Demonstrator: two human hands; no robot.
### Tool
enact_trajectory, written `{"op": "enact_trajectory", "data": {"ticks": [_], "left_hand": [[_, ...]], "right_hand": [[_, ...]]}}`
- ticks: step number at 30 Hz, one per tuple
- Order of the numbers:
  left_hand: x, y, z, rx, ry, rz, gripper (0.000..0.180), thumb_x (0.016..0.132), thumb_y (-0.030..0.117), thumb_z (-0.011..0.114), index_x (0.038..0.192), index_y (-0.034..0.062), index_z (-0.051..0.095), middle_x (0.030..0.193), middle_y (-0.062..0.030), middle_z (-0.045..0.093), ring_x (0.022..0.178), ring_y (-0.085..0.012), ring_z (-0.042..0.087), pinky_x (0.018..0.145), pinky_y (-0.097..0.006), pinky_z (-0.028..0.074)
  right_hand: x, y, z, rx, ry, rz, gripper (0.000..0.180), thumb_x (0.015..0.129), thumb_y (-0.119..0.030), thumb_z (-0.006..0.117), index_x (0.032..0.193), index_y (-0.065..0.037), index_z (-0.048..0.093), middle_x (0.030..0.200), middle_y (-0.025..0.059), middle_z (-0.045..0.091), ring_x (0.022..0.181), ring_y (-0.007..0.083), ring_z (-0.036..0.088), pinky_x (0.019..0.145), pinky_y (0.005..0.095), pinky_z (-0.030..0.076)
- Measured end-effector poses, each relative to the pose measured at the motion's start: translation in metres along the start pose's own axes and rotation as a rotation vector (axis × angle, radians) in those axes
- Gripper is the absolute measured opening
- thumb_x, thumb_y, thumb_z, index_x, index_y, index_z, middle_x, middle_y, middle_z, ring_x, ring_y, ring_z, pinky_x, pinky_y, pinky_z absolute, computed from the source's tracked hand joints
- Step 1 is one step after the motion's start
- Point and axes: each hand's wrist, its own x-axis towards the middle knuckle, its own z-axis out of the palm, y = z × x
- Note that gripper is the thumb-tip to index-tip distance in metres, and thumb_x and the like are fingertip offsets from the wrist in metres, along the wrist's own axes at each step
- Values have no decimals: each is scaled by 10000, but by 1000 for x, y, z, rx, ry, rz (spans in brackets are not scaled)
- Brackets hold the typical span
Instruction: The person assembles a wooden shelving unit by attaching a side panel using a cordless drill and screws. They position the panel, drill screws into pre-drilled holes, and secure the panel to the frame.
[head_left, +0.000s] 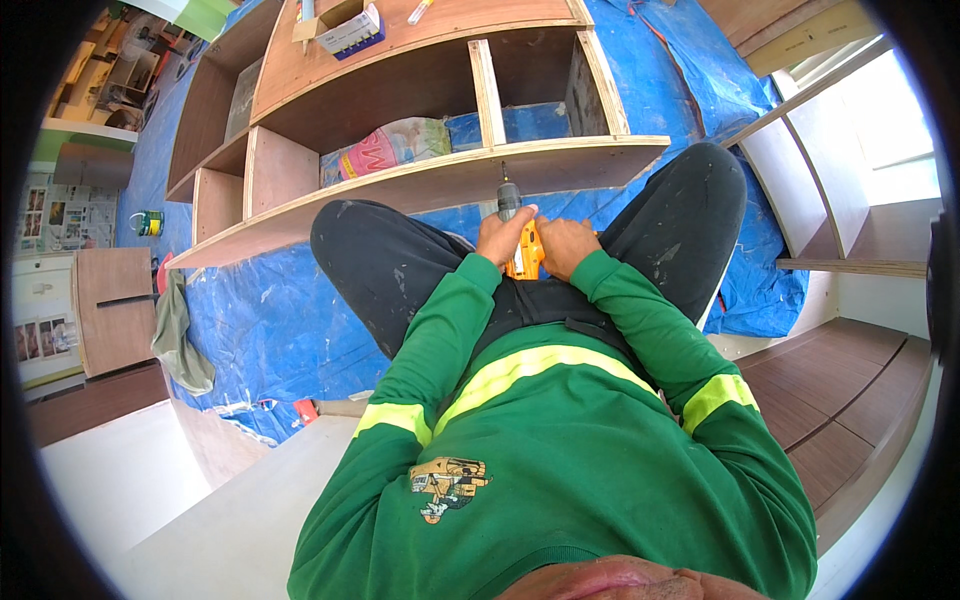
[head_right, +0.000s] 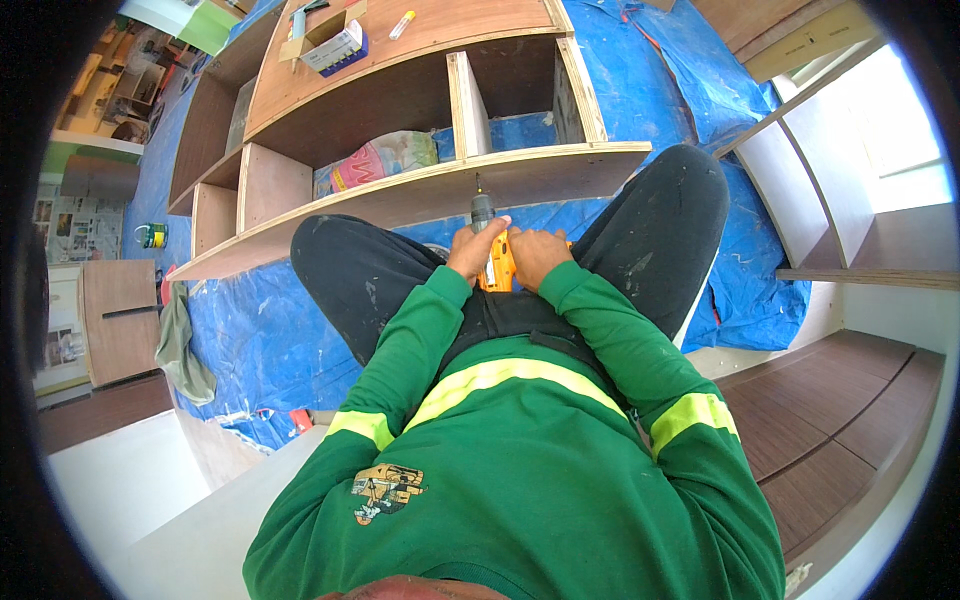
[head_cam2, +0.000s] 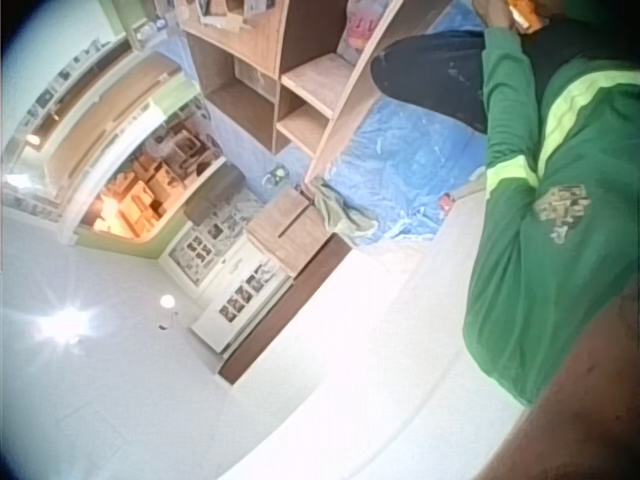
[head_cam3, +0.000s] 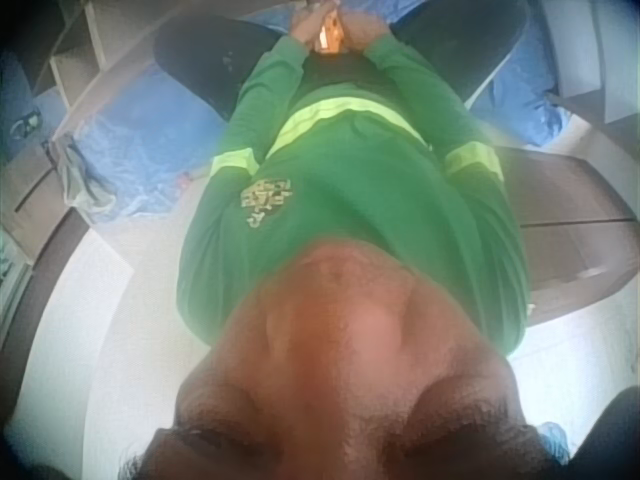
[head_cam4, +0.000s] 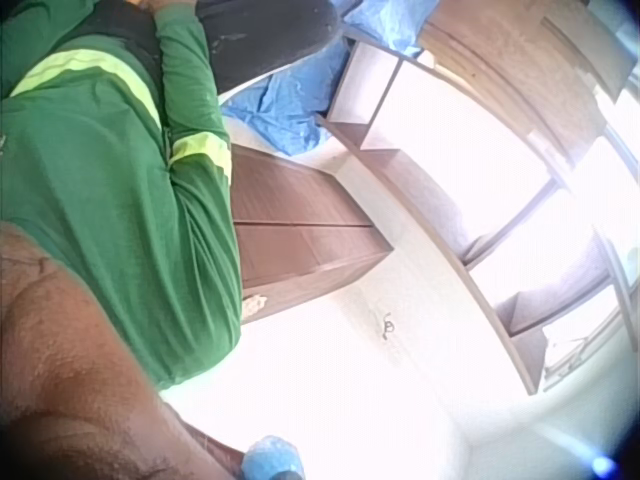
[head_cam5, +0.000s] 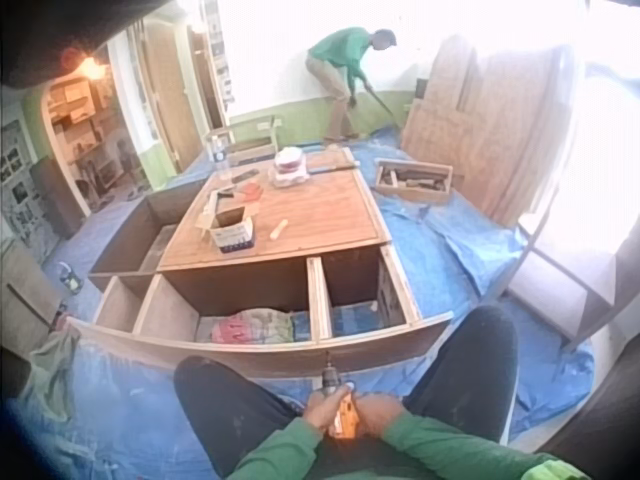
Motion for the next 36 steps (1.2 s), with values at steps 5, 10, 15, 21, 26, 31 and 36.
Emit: {"op": "enact_trajectory", "data": {"ticks": [5,10,15,21,26,31,36], "left_hand": [[-4,8,1,-17,-14,-27,433,900,404,791,984,-13,709,884,-105,730,735,-195,707,663,-376,556],[-8,14,3,-47,-6,-26,416,900,382,797,994,-15,712,887,-102,733,739,-195,712,664,-371,559],[-11,19,4,-62,-21,-34,414,904,370,797,1011,-21,714,891,-106,736,739,-197,717,664,-369,566],[-11,19,4,-118,-46,-29,429,905,375,798,1015,-31,712,898,-110,737,739,-194,716,667,-368,566],[-9,19,0,-30,-68,-18,498,922,448,776,1035,-32,711,907,-101,735,774,-195,718,696,-363,570],[2,15,-7,-192,-72,-35,691,972,664,620,1037,-17,708,918,-92,715,798,-167,671,722,-335,542],[23,-6,-34,-368,98,-189,505,1045,537,593,1120,39,625,822,-24,574,707,-128,507,649,-287,448]], "right_hand": [[1,2,2,4,28,6,307,844,-109,710,1135,-38,641,974,187,776,930,390,768,868,606,527],[1,1,-1,-1,11,4,314,845,-119,718,1139,-40,642,989,180,776,936,386,768,872,605,523],[2,1,-1,-3,17,4,336,842,-126,730,1153,-42,638,992,172,774,934,383,767,858,606,520],[2,2,0,-20,38,1,303,842,-111,721,1129,-58,640,979,159,777,928,366,771,846,612,514],[3,1,0,-35,60,10,271,848,-91,707,1109,-65,640,955,148,779,915,357,773,837,604,515],[0,3,-1,-76,95,-20,223,869,-81,680,1089,-73,651,920,137,777,886,350,774,833,574,520],[-12,6,3,-115,-38,-47,290,855,-119,699,1136,-53,668,947,176,768,913,367,764,835,556,534]]}}
